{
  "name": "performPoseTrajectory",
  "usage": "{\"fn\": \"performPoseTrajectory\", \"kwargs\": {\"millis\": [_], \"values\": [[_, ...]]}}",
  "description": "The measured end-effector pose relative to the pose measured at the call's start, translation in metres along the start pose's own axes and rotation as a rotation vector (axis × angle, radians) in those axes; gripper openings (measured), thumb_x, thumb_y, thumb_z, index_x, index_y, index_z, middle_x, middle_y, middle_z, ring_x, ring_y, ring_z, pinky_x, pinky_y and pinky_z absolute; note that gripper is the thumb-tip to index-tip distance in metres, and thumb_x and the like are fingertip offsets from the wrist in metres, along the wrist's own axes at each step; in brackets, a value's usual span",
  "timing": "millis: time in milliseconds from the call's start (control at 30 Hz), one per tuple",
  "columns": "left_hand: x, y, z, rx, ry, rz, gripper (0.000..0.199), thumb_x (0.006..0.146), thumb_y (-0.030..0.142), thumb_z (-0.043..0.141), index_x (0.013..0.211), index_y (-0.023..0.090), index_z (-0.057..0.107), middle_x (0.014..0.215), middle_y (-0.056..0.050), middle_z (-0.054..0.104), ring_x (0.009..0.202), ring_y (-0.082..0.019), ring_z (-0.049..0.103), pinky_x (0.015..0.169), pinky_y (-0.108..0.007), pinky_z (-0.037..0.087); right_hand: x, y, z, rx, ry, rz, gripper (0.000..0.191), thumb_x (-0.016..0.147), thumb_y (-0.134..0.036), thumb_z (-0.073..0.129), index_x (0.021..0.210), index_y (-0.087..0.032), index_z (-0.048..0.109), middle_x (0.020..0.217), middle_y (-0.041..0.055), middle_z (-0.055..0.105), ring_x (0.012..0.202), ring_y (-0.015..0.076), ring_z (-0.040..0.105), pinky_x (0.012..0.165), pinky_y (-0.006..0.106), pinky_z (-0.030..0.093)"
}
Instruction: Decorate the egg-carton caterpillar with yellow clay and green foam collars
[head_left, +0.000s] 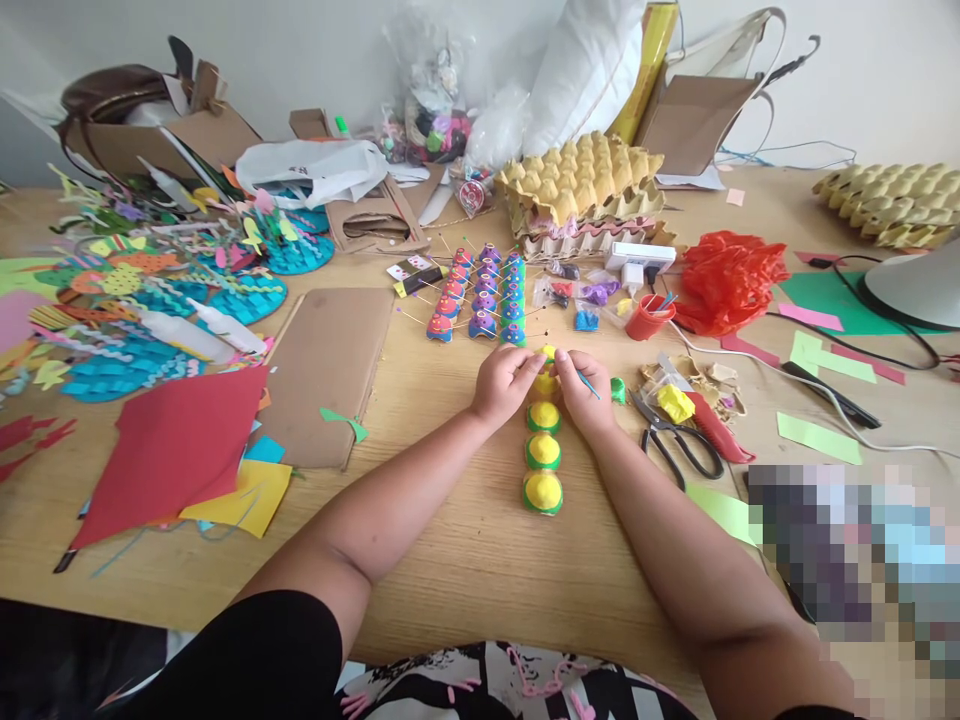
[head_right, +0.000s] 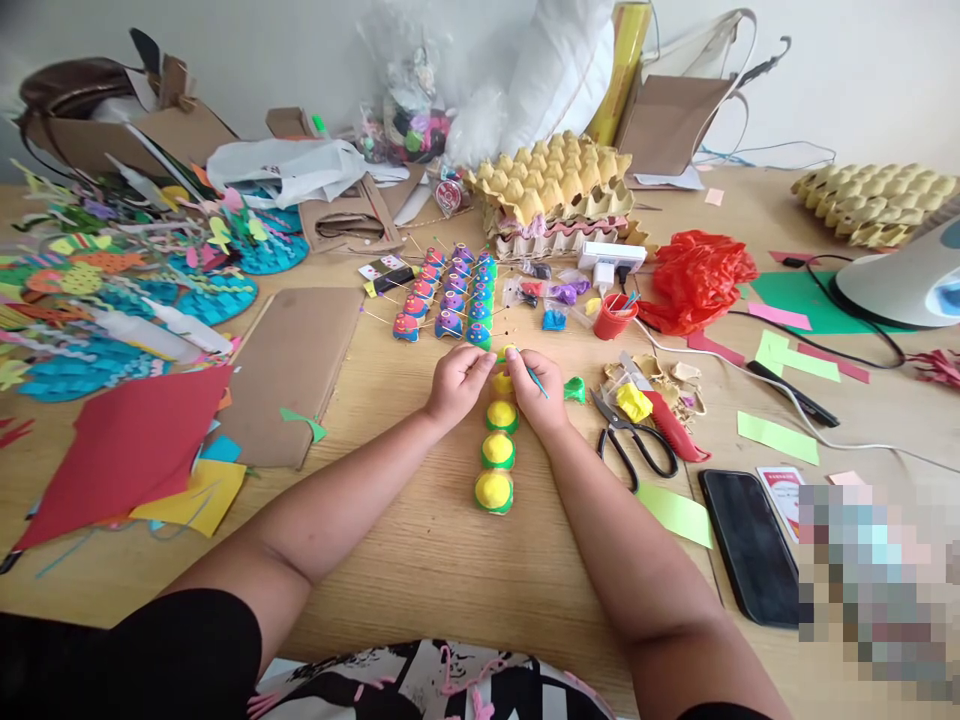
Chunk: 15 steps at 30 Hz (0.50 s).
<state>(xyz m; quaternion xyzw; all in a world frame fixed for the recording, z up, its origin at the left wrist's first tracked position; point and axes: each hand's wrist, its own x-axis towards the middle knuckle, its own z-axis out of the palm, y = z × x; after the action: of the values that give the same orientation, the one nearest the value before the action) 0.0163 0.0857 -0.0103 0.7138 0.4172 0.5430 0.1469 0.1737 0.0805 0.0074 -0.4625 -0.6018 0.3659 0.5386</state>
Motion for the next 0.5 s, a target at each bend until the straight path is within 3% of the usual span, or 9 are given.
{"fn": "performPoseTrajectory", "kwargs": {"millis": [267, 500], "values": [[-0.0026, -0.0081, 0.0076, -0.048, 0.097, 0.014, 0.023, 0.103, 0.043, 0.065, 0.102, 0.022, 0.073, 0.096, -0.005, 0.08, 0.085, -0.017, 0.07, 0.082, -0.031, 0.056, 0.0004, 0.0021, -0.0008, 0.03, 0.03, 0.003, 0.044, 0.084, -0.065, 0.075, 0.077, -0.022, 0.065, 0.068, -0.0025, 0.057, 0.064, 0.013, 0.047, 0.06, 0.028, 0.041], [-0.0008, -0.004, 0.004, -0.071, 0.036, -0.063, 0.038, 0.104, 0.055, 0.06, 0.092, 0.021, 0.072, 0.088, -0.005, 0.078, 0.083, -0.017, 0.07, 0.079, -0.032, 0.055, 0.0008, 0.0015, -0.0006, 0.019, 0.016, -0.007, 0.058, 0.086, -0.075, 0.067, 0.066, -0.022, 0.061, 0.061, -0.0026, 0.051, 0.061, 0.013, 0.045, 0.061, 0.029, 0.039]]}}
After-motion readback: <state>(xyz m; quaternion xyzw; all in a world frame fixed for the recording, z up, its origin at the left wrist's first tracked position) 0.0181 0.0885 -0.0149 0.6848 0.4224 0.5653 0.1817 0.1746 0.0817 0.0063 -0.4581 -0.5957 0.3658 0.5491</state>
